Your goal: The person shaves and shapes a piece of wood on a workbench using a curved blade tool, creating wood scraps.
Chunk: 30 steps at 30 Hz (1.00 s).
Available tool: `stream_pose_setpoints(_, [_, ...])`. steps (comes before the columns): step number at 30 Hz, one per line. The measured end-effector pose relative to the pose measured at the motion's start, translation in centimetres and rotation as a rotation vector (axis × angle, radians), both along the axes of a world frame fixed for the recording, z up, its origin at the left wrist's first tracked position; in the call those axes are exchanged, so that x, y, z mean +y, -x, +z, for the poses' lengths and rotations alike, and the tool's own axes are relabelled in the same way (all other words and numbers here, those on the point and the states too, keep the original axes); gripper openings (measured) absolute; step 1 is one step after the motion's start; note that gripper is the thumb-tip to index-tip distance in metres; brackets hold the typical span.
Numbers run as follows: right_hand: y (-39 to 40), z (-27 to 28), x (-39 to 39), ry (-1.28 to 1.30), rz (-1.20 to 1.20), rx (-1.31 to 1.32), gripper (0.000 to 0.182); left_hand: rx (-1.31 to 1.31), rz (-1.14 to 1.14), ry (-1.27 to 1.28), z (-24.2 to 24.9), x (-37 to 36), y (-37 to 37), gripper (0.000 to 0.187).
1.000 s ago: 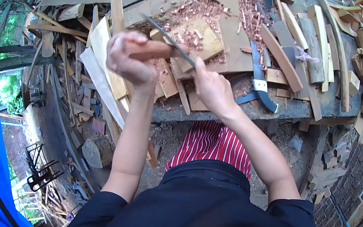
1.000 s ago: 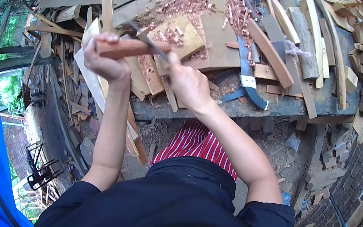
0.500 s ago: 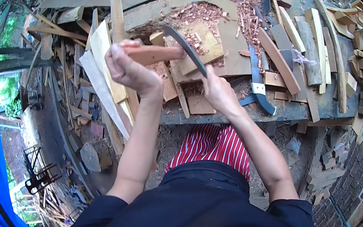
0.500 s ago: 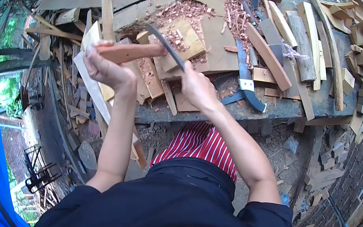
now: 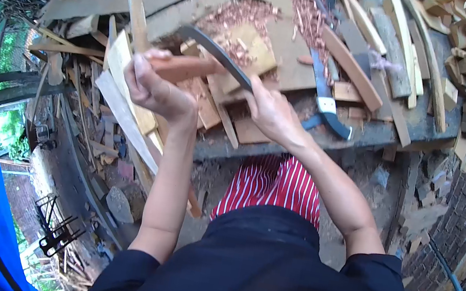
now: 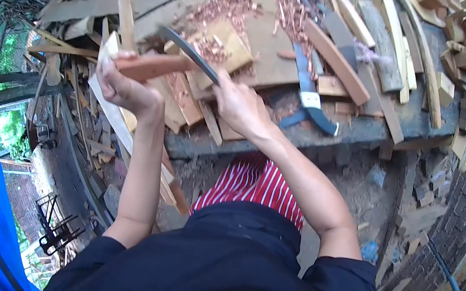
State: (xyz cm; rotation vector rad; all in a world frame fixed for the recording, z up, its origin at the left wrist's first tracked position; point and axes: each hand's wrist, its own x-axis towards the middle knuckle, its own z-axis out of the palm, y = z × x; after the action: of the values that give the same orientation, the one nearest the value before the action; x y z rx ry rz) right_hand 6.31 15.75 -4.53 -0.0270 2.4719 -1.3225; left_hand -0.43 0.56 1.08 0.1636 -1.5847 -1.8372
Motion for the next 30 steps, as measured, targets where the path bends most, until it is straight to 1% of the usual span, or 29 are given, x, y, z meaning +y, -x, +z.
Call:
stream_pose_setpoints(2, [0.6,4.1,-0.1,0.154,-0.035,0.170,0.029,0.034,-0.016,0.031,0.6,0.8,0.4,0.020])
stream_pose_setpoints(3, [0.6,5.2,-0.1,0.157,-0.033,0.156,0.029,0.028,-0.012,-0.010,0.7,0.8,0.5,0.020])
stream_pose_setpoints(5, [0.9,6.8,-0.3,0.200,-0.100,0.207,0.030,0.012,-0.009,-0.020,0.7,0.5,0.5,0.019])
stream_pose_setpoints(6, [0.7,5.1,-0.8,0.203,-0.098,0.215,0.030,0.002,-0.010,-0.035,0.7,0.3,0.6,0.018])
stream_pose_setpoints(7, [0.3,1.5,-1.3,0.124,-0.071,0.170,0.030,-0.026,0.169,0.327,0.1,0.0,0.8,0.016])
stream_pose_setpoints(8, [0.2,-0.6,-1.5,0.044,-0.049,0.125,0.031,-0.011,0.163,0.324,0.2,-0.2,0.9,0.016])
stream_pose_setpoints(9, [0.5,-1.1,-1.0,0.076,-0.025,0.144,0.029,0.021,0.043,0.113,0.4,-0.3,0.9,0.016])
stream_pose_setpoints(10, [0.9,0.4,-0.8,0.073,-0.027,0.146,0.029,0.042,-0.074,-0.096,0.5,-0.4,0.7,0.015])
stream_pose_setpoints(12, [1.4,3.3,0.1,0.096,0.010,0.139,0.025,0.047,-0.093,0.031,0.4,0.5,0.7,0.015])
stream_pose_setpoints(13, [1.4,4.4,0.1,0.177,-0.051,0.263,0.021,0.049,-0.086,0.008,0.5,0.9,0.6,0.015])
stream_pose_setpoints(14, [1.3,5.0,0.2,0.194,-0.090,0.345,0.020,0.052,-0.078,-0.011,0.5,1.0,0.6,0.015])
stream_pose_setpoints(16, [0.9,4.8,0.1,0.219,-0.113,0.340,0.022,0.062,-0.070,0.009,0.4,0.7,0.7,0.014])
stream_pose_setpoints(18, [-0.1,-0.5,-0.7,-0.117,0.016,0.200,0.024,0.066,-0.068,-0.015,0.1,0.4,0.8,0.012])
stream_pose_setpoints(19, [0.7,-2.1,0.4,-0.060,0.042,-0.014,0.025,0.064,-0.165,-0.137,0.4,-0.4,1.1,0.012])
stream_pose_setpoints(20, [0.8,-3.6,1.2,-0.050,0.022,0.013,0.024,0.081,-0.147,-0.161,0.0,-0.7,1.4,0.013])
stream_pose_setpoints(22, [1.2,-1.3,1.6,0.002,-0.016,0.109,0.024,0.076,-0.164,-0.112,0.5,-0.4,1.1,0.014])
stream_pose_setpoints(24, [1.7,1.8,1.6,0.129,-0.055,0.126,0.023,0.046,-0.148,-0.107,0.6,-0.3,1.4,0.015])
stream_pose_setpoints(25, [1.7,2.4,1.3,0.113,-0.098,0.308,0.023,0.074,-0.195,-0.099,0.6,-0.3,1.5,0.015])
stream_pose_setpoints(28, [1.3,3.4,0.1,0.121,-0.090,0.336,0.024,0.078,-0.179,-0.050,0.5,0.0,1.7,0.015])
stream_pose_setpoints(29, [1.0,1.1,-0.4,0.005,0.032,0.207,0.025,0.081,-0.184,0.041,0.8,0.5,1.5,0.016])
stream_pose_setpoints(30, [0.7,-1.5,-0.4,-0.094,0.030,0.209,0.023,0.104,-0.244,-0.105,-0.1,-0.7,1.5,0.019])
